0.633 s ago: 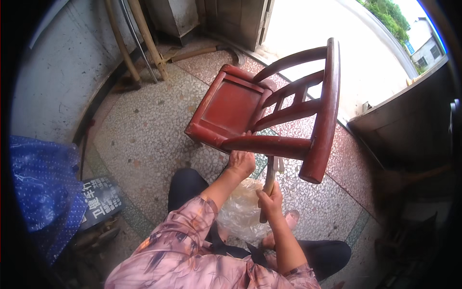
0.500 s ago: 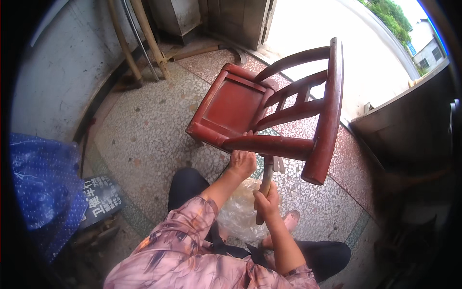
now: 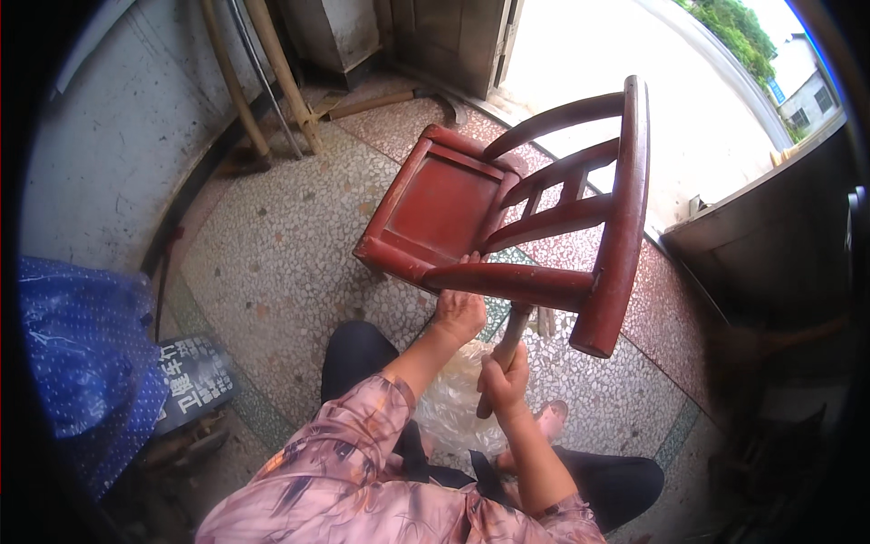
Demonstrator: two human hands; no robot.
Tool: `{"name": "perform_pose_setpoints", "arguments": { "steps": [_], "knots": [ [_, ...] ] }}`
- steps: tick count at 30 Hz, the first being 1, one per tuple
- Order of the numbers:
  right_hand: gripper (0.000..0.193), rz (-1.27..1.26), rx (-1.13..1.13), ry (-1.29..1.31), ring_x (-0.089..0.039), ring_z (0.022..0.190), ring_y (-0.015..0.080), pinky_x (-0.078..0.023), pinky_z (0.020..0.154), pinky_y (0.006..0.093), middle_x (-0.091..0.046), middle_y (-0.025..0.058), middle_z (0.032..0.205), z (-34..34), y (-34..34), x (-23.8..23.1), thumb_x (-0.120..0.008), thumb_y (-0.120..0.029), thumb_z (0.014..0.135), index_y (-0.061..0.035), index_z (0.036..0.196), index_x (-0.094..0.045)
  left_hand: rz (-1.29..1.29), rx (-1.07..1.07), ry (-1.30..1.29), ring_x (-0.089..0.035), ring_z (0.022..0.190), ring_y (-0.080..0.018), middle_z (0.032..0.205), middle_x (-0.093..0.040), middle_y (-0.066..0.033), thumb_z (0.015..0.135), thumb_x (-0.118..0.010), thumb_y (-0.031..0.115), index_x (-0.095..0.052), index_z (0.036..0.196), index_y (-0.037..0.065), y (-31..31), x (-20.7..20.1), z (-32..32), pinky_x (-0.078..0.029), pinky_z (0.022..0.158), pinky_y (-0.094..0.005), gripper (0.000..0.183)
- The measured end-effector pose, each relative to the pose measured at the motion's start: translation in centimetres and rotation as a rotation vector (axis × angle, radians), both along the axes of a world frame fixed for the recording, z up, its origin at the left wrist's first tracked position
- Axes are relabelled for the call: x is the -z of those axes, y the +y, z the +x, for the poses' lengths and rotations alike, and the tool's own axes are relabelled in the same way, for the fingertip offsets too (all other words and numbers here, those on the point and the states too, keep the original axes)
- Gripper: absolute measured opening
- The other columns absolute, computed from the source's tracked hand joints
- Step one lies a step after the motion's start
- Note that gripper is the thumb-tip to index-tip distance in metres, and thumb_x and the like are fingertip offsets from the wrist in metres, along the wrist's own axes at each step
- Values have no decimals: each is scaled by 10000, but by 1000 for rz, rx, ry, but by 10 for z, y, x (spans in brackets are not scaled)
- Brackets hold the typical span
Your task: Using a hammer to fix a small wooden chair.
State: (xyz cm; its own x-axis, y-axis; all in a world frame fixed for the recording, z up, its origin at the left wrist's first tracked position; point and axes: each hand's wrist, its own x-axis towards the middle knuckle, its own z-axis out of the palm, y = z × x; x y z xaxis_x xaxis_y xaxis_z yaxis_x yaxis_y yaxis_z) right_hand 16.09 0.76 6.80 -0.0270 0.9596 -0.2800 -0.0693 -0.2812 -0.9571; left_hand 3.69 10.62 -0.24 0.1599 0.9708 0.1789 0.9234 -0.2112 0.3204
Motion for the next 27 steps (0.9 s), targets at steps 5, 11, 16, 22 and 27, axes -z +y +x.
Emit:
{"name": "perform_pose_setpoints", "arguments": {
  "steps": [5, 11, 16, 22, 27],
  "knots": [
    [209, -77, -140, -236, -546, 452, 137, -438, 398, 278, -524, 52, 613, -6, 17, -3, -579, -91, 806, -30, 951, -441, 11, 4, 32, -243, 1391, -346, 1492, -270, -210, 823, -439, 143, -275, 1431, -32, 0, 3, 0, -163, 1145, -455, 653],
    [187, -29, 16, -95, -539, 445, 128, -435, 406, 276, -525, 47, 605, -7, 4, -10, -581, -72, 800, -30, 928, -451, -20, -14, -12, -232, 1396, -337, 1491, -271, -206, 815, -445, 148, -279, 1431, -32, -2, 2, -1, -164, 1144, -449, 663],
    [189, 118, 116, -74, -538, 443, 120, -430, 410, 273, -532, 38, 588, -3, -7, -7, -596, -52, 798, -29, 924, -458, -55, -4, 53, -233, 1393, -342, 1494, -266, -204, 815, -444, 137, -260, 1447, -4, -1, 4, -2, -166, 1142, -448, 674],
    [219, -142, -143, -178, -502, 426, 132, -421, 383, 243, -486, 45, 636, -6, 21, -18, -531, -12, 784, -31, 959, -403, 48, 22, -82, -231, 1393, -341, 1493, -266, -203, 824, -441, 118, -248, 1457, 23, -3, 3, -3, -169, 1142, -446, 669],
    [206, -55, 12, -33, -506, 418, 131, -423, 380, 253, -500, 47, 622, -4, 6, -26, -540, -41, 795, -18, 961, -420, -61, -27, -9, -225, 1399, -336, 1509, -238, -199, 826, -426, 119, -233, 1458, 6, -3, 1, -2, -167, 1144, -448, 670]
  ]
}}
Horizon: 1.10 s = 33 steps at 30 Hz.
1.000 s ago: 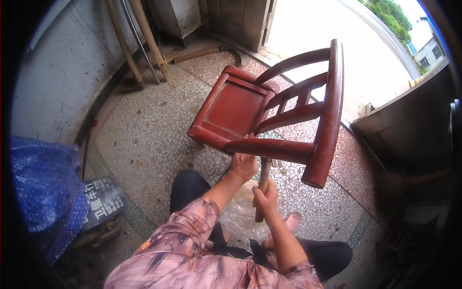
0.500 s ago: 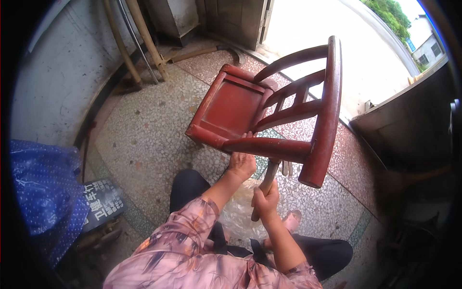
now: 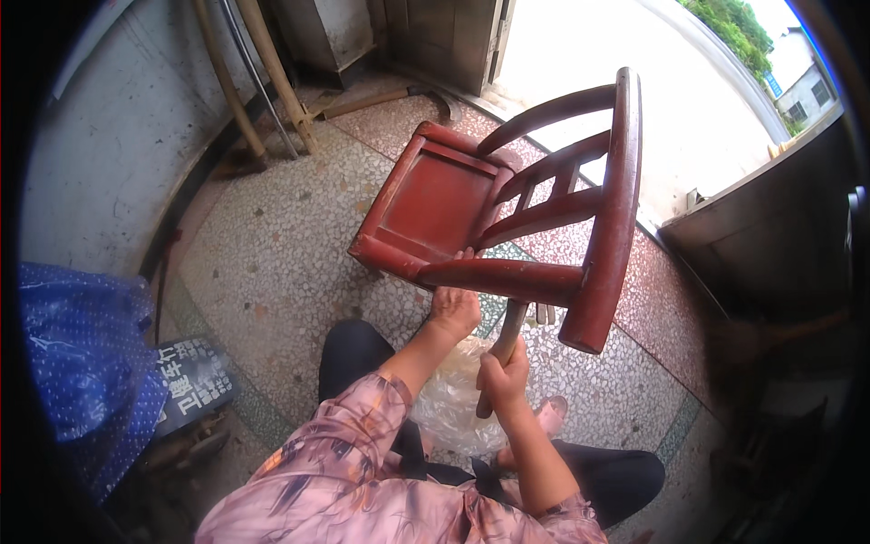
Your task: Using a hammer to fix a small wooden chair.
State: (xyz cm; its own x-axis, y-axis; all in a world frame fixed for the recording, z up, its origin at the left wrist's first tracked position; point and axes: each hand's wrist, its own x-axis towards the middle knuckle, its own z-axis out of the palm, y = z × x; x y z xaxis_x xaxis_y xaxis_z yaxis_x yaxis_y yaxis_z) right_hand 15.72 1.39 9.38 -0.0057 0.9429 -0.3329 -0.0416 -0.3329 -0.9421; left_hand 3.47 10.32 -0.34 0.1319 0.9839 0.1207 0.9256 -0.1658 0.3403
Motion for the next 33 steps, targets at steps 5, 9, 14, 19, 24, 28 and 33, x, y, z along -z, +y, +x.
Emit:
{"name": "perform_pose_setpoints", "arguments": {
  "steps": [5, 9, 14, 19, 24, 28, 33],
  "knots": [
    [204, 103, 81, 112, -512, 422, 127, -429, 387, 260, -517, 48, 619, -3, -5, 4, -552, -82, 817, -11, 968, -435, -39, -12, -16, -233, 1397, -335, 1509, -238, -199, 820, -432, 134, -230, 1457, 0, 1, -8, 4, -166, 1144, -449, 682],
    [217, -150, -103, -60, -526, 432, 134, -436, 387, 271, -512, 54, 616, -7, 12, 13, -554, -67, 790, -11, 964, -438, 50, 7, -126, -229, 1398, -335, 1508, -240, -199, 815, -434, 126, -234, 1455, -2, 3, -2, 4, -168, 1144, -446, 683],
    [212, -33, -36, -20, -513, 429, 128, -432, 388, 267, -513, 53, 651, -8, 0, -1, -542, -34, 793, -18, 970, -425, 39, 15, 30, -222, 1401, -333, 1509, -238, -199, 815, -436, 122, -244, 1452, 2, 2, 5, -2, -168, 1145, -445, 677],
    [176, 104, 111, 126, -521, 431, 123, -420, 380, 263, -520, 55, 638, -12, -6, 1, -552, -35, 797, -26, 924, -431, -18, -4, 16, -214, 1405, -326, 1510, -237, -195, 818, -437, 142, -246, 1453, 5, 2, -3, 0, -155, 1149, -441, 677],
    [207, -125, -58, 1, -505, 430, 142, -426, 378, 283, -499, 59, 636, -12, 10, 13, -527, -62, 780, -15, 953, -423, 29, 40, -113, -207, 1408, -321, 1512, -235, -194, 817, -442, 156, -236, 1458, 6, 1, -9, 2, -148, 1151, -434, 690],
    [178, -71, 13, 53, -490, 418, 141, -418, 373, 271, -491, 58, 628, -11, 8, -11, -513, -23, 781, -28, 928, -414, -14, -19, 10, -206, 1409, -323, 1513, -228, -200, 818, -435, 149, -224, 1463, 7, 1, -4, -4, -147, 1151, -432, 694],
    [168, 58, 110, 195, -476, 405, 145, -401, 365, 264, -492, 65, 622, -6, 6, -13, -507, -4, 780, -41, 905, -401, -49, -8, 31, -200, 1410, -329, 1513, -226, -202, 813, -438, 142, -214, 1466, 6, 2, -8, 0, -144, 1151, -436, 704]
  ]
}}
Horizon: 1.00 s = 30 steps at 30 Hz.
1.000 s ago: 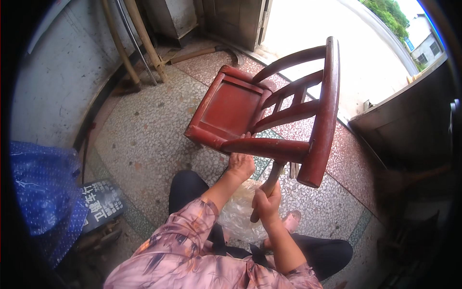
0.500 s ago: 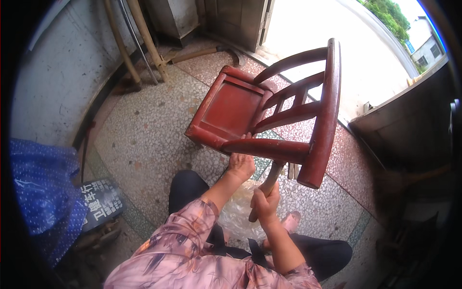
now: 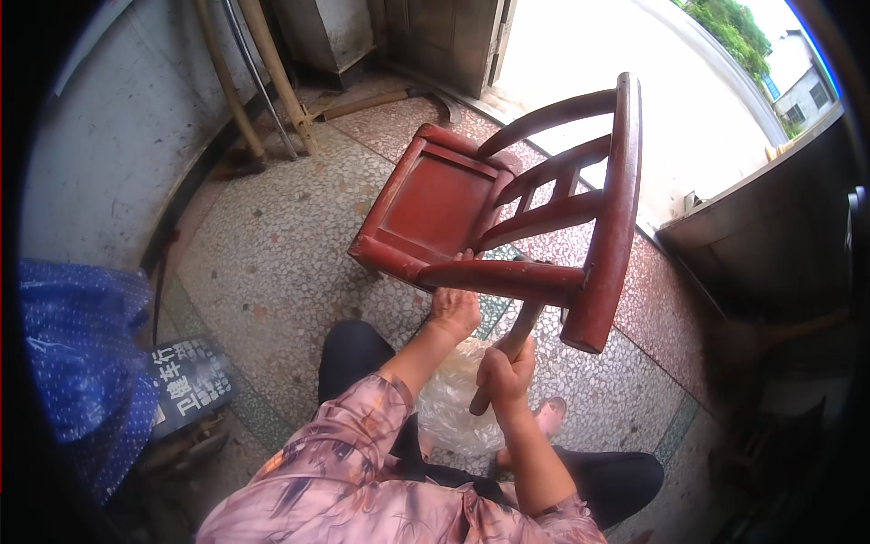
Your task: Using a hammer to fix a small wooden chair.
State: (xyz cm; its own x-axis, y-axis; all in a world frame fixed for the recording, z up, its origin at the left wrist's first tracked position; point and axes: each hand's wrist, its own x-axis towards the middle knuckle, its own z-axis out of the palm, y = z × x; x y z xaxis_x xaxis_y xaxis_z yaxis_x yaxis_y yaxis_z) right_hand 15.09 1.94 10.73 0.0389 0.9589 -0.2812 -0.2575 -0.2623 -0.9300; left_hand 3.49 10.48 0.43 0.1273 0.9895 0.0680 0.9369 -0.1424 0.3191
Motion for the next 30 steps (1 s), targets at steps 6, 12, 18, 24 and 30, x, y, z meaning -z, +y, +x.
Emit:
{"name": "perform_pose_setpoints", "arguments": {
  "steps": [6, 12, 18, 24, 30],
  "knots": [
    [253, -228, -160, -173, -518, 409, 138, -430, 374, 271, -509, 55, 616, -2, 8, 12, -544, -65, 786, 2, 1001, -428, 52, -10, -86, -191, 1414, -329, 1516, -220, -205, 812, -431, 133, -209, 1467, 7, -5, 0, 0, -142, 1151, -440, 703],
    [212, -85, -96, -156, -487, 409, 132, -420, 363, 259, -495, 51, 653, 4, -6, 8, -515, 3, 794, -34, 963, -391, 4, -6, -18, -196, 1413, -327, 1512, -226, -212, 817, -428, 134, -235, 1464, 21, -1, 0, -4, -150, 1151, -435, 685],
    [213, -133, -267, -439, -546, 436, 171, -448, 407, 310, -521, 73, 585, 0, 8, 22, -564, -85, 767, -7, 931, -453, -9, -7, -107, -203, 1410, -328, 1514, -230, -201, 831, -422, 140, -248, 1463, 39, 0, -2, 3, -145, 1153, -434, 663],
    [204, -50, -184, -387, -548, 447, 159, -452, 415, 307, -534, 63, 600, 1, -6, 10, -566, -88, 769, -14, 921, -450, 93, -24, -53, -242, 1387, -339, 1489, -287, -174, 830, -472, 146, -282, 1452, 59, -3, 8, 0, -171, 1141, -460, 656],
    [208, 114, -46, -317, -548, 449, 150, -451, 413, 303, -531, 64, 594, 2, -10, 14, -566, -93, 776, -20, 930, -447, 44, -17, -94, -247, 1382, -355, 1482, -289, -196, 827, -461, 130, -267, 1462, 74, -1, 6, 2, -164, 1140, -466, 667]
  ]
}}
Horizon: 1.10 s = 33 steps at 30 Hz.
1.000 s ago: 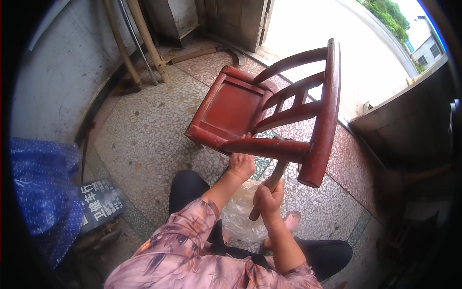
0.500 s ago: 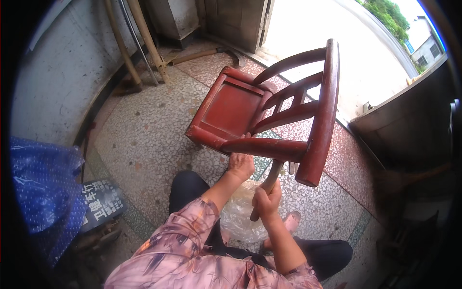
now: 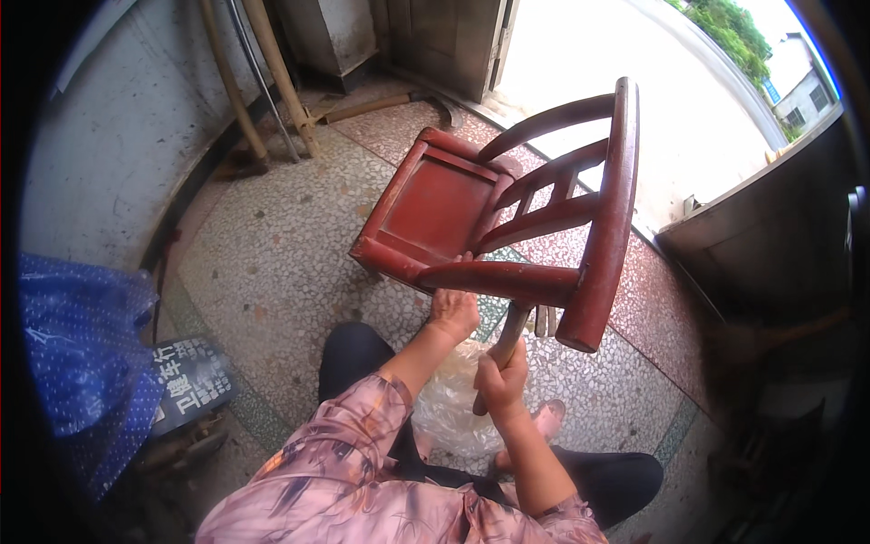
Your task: Using a hammer to fix a small wooden chair.
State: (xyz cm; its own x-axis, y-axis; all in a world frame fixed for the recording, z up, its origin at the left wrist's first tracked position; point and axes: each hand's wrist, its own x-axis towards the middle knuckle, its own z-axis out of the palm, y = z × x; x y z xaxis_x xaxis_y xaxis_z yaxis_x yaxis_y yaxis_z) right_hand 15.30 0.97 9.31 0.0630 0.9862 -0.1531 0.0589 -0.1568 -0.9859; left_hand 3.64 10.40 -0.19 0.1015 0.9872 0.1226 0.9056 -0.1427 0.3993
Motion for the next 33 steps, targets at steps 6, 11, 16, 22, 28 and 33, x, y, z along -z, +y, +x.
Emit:
{"name": "perform_pose_setpoints", "arguments": {
  "steps": [6, 11, 16, 22, 28, 33],
  "knots": [
    [238, -295, -126, -113, -561, 454, 157, -458, 417, 302, -546, 78, 613, -5, 20, -12, -560, -103, 778, -9, 957, -436, 11, 21, -26, -188, 1414, -327, 1520, -218, -186, 834, -429, 155, -210, 1473, 32, -5, -10, -2, -118, 1156, -447, 687],
    [239, -61, -33, -127, -589, 532, 179, -472, 492, 337, -565, 76, 638, 9, -1, 23, -592, -92, 752, -35, 949, -469, -81, 24, 56, -190, 1415, -320, 1519, -227, -192, 834, -412, 154, -245, 1464, 26, -2, -6, -4, -120, 1157, -435, 664],
    [214, -3, -53, -282, -589, 551, 187, -467, 515, 339, -557, 75, 618, 16, -8, 56, -605, -89, 745, -40, 915, -487, -80, 12, 33, -190, 1415, -323, 1515, -237, -197, 832, -413, 149, -252, 1462, 26, -1, 0, -1, -129, 1156, -432, 662],
    [198, 63, 15, -43, -555, 460, 192, -465, 479, 327, -552, 83, 586, 5, -4, 47, -599, -81, 743, -34, 904, -495, 77, -12, -12, -301, 1355, -361, 1464, -317, -221, 823, -469, 125, -327, 1434, 52, -4, -2, -2, -210, 1124, -467, 631],
    [172, -118, -52, 14, -536, 448, 132, -451, 423, 289, -527, 53, 593, -4, 7, 15, -570, -55, 776, -29, 905, -459, 97, 5, 40, -300, 1356, -363, 1464, -314, -222, 811, -473, 118, -322, 1436, 51, -3, 3, -6, -210, 1125, -463, 646],
    [186, 22, 64, 197, -526, 444, 117, -441, 423, 271, -526, 49, 598, 6, 0, 15, -596, -60, 780, -18, 892, -452, -80, 22, 85, -202, 1410, -333, 1520, -205, -216, 831, -431, 161, -231, 1465, 12, -2, -3, -5, -127, 1157, -427, 681]
  ]
}}
